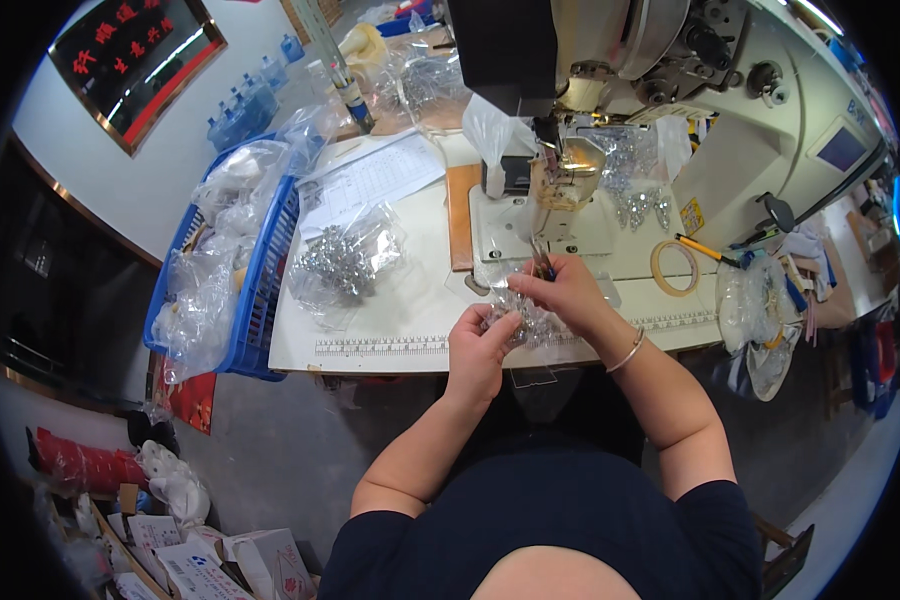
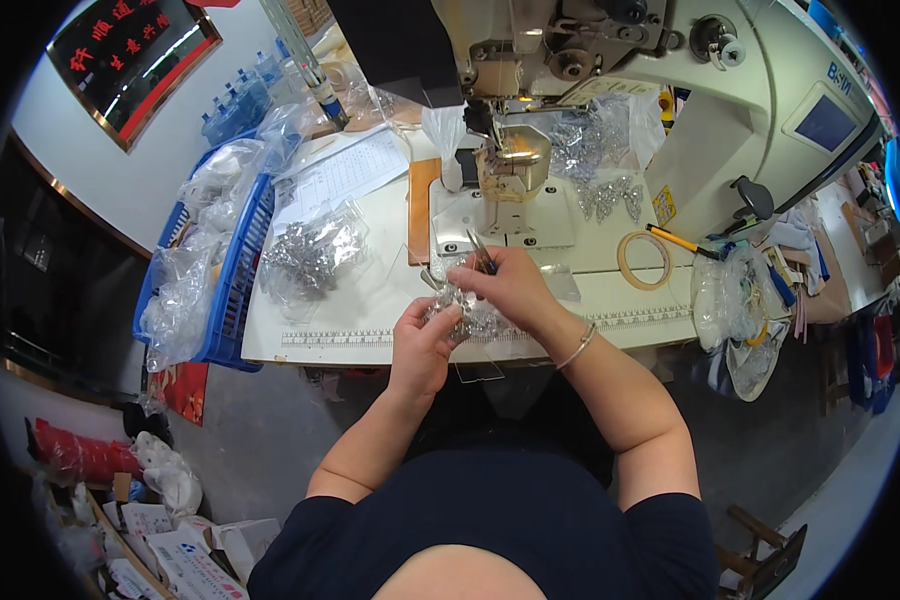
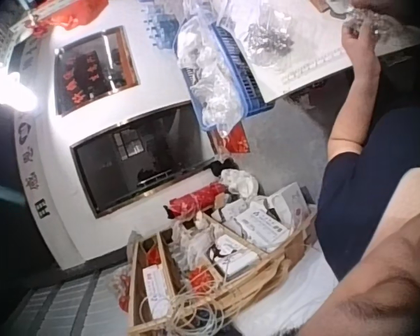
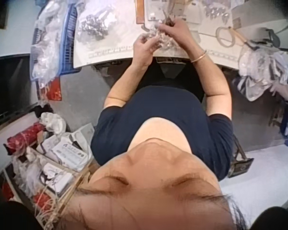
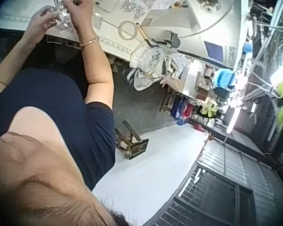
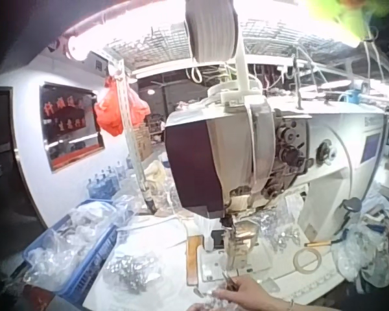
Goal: The person places small clear plastic pouches containing silver metallic items under the presser foot of a sewing machine. They sew the top edge of each pouch to seal it, then cut the thread and place the finished pouch on the table. This process is repeated for multiple pouches.
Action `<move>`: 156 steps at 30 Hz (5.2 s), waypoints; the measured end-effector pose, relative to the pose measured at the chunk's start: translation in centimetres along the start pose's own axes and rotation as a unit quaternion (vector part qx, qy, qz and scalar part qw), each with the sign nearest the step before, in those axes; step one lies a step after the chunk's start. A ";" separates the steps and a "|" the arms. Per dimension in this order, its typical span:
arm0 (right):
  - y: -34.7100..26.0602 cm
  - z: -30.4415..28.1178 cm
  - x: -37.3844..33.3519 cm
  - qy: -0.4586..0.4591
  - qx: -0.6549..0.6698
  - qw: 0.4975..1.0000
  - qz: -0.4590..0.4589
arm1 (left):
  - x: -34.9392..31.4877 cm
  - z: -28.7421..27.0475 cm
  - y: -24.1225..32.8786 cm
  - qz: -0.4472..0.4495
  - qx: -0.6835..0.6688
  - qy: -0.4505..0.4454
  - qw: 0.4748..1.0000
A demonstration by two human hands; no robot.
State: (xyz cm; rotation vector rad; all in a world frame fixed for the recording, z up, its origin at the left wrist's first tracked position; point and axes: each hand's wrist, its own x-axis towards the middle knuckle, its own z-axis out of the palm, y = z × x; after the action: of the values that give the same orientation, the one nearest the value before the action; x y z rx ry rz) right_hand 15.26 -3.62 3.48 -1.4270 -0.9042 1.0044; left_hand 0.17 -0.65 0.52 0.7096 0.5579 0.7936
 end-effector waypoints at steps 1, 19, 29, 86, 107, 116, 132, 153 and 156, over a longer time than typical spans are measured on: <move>-0.3 0.0 -0.5 -0.004 -0.022 0.999 -0.030 | 0.0 -0.3 -0.2 0.021 -0.001 -0.013 1.000; 0.0 2.7 -8.1 0.049 0.361 0.929 -0.063 | 1.3 2.6 6.3 0.623 0.657 -0.183 0.383; 2.3 2.2 -5.0 0.197 0.283 0.939 -0.002 | 1.8 2.5 4.8 0.610 0.711 -0.217 0.273; -7.0 -5.5 5.8 0.336 -0.131 0.888 -0.286 | 13.8 8.7 11.1 -0.032 0.168 -0.191 0.967; -6.6 -5.7 6.5 0.353 -0.164 0.877 -0.281 | 13.8 9.3 11.2 -0.040 0.185 -0.166 0.968; -6.4 -5.6 6.7 0.365 -0.174 0.862 -0.305 | 13.6 9.2 11.3 -0.031 0.187 -0.167 0.967; -7.2 -5.7 3.8 0.289 -0.098 0.913 -0.269 | 12.1 8.3 9.1 -0.030 0.094 -0.175 0.980; -2.7 -0.7 -8.0 0.200 -0.334 0.842 -0.373 | -0.2 1.7 0.2 0.301 0.117 -0.158 0.933; -2.8 -0.5 -7.9 0.199 -0.322 0.851 -0.365 | -0.5 1.6 0.1 0.318 0.138 -0.163 0.924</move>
State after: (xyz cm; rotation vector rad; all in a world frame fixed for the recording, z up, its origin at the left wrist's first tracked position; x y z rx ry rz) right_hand 13.05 -10.95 7.01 -1.5354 -1.3792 -0.2021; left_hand 0.95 -1.53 1.68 1.2930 0.1228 1.1785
